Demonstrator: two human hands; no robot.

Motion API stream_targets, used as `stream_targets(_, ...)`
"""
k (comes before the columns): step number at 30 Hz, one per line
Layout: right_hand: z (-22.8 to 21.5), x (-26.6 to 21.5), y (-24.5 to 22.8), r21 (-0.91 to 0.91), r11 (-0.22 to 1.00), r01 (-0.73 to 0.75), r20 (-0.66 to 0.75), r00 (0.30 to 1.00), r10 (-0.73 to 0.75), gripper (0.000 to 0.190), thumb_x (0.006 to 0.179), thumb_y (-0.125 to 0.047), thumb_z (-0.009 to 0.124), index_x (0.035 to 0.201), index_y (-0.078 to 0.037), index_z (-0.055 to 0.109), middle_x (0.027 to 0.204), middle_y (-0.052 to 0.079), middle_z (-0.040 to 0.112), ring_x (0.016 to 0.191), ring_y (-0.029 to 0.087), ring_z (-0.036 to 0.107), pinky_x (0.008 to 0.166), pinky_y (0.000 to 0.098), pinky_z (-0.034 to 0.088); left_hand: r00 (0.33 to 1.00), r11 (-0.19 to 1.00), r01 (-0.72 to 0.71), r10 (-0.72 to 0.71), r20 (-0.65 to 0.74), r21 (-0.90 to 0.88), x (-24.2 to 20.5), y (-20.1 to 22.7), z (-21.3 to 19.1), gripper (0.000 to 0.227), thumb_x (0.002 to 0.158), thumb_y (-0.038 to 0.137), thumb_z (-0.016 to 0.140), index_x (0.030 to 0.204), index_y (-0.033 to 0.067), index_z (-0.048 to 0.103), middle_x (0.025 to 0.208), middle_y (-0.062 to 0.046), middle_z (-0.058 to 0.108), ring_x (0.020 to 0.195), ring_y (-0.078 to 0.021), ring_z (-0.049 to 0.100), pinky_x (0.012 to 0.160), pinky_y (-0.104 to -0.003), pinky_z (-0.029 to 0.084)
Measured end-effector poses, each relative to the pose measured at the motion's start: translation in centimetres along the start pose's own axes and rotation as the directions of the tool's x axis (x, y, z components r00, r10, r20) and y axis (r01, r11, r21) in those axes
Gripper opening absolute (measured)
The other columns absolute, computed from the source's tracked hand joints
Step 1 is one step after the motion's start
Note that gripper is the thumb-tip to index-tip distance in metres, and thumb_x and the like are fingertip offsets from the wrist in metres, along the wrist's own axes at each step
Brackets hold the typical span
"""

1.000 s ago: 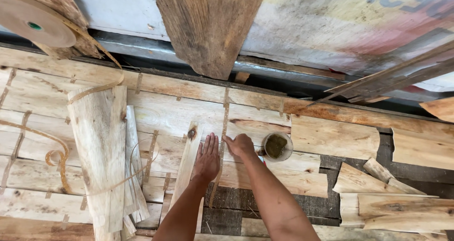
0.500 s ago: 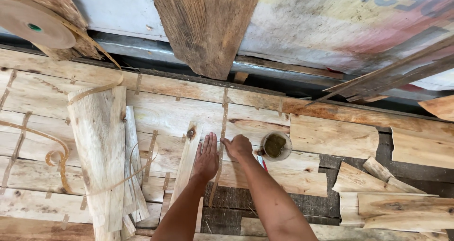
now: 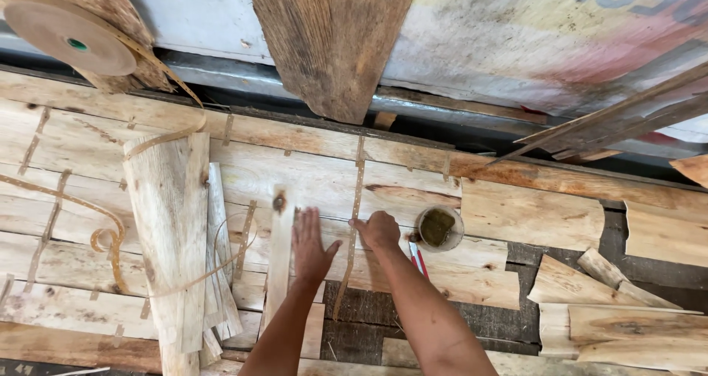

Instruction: Repairing or patching a large wood/bark surface using thin wood strips and a utility knife.

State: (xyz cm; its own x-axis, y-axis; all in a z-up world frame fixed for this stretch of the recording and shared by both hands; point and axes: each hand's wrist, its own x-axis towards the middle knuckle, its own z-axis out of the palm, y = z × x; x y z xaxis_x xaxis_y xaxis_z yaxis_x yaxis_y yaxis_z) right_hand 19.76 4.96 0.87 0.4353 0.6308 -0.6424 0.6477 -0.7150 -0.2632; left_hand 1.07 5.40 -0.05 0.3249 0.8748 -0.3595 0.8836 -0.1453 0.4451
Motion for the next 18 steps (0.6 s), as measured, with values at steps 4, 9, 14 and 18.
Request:
stream_targets(4, 0.6, -0.2, 0.2, -0.001, 1.000, 0.027, -0.036, 0.999, -0.027, 0.062, 0.081, -0.067, 0.075, 0.063, -0.010, 0.059, 0.064, 0.006, 0.064, 0.057, 0.018, 0.063, 0.051, 0.0380, 0.051, 0.988, 0.988, 0.141, -0.144, -0.052, -0.061, -0.2, -1.0, -1.0, 0.124, 0.078, 0.058, 0.075, 0.159, 0.0084, -0.005, 0.170, -0.012, -0.001, 0.157, -0.0286, -0.002, 0.128, -0.048, 0.001)
stream_targets(9, 1.3, -0.3, 0.3, -0.002, 1.000, 0.017, -0.038, 0.999, -0.017, 0.062, 0.083, -0.070, 0.070, 0.081, -0.008, 0.064, 0.075, 0.008, 0.069, 0.068, 0.021, 0.067, 0.060, 0.0405, 0.055, 1.000, 0.996, 0.026, -0.026, -0.001, 0.081, -1.0, -1.4, 2.2, 0.078, 0.099, 0.045, 0.060, 0.162, 0.0179, 0.021, 0.173, -0.008, 0.011, 0.159, -0.0271, 0.008, 0.127, -0.054, 0.005)
stream_targets(14, 1.9, -0.5, 0.9, 0.052, 0.999, 0.015, -0.070, 0.997, -0.011, 0.056, 0.090, -0.065, 0.067, 0.085, -0.010, 0.065, 0.076, 0.006, 0.068, 0.067, 0.020, 0.063, 0.062, 0.0393, 0.052, 0.999, 0.992, -0.045, 0.045, 0.001, 0.121, -1.8, -0.9, 3.1, 0.065, 0.102, 0.037, 0.053, 0.159, 0.0185, 0.028, 0.169, -0.009, 0.017, 0.158, -0.0253, 0.012, 0.126, -0.054, 0.006)
stream_targets(18, 2.4, -0.8, 1.7, 0.101, 0.993, 0.057, -0.111, 0.993, -0.046, 0.048, 0.094, -0.058, 0.066, 0.083, -0.011, 0.062, 0.073, 0.005, 0.066, 0.065, 0.017, 0.063, 0.060, 0.0375, 0.052, 0.998, 0.982, -0.062, 0.059, 0.019, 0.177, -1.7, -0.5, 2.4, 0.072, 0.101, 0.037, 0.051, 0.160, 0.0121, 0.018, 0.168, -0.012, 0.017, 0.155, -0.0271, 0.011, 0.122, -0.055, 0.008)
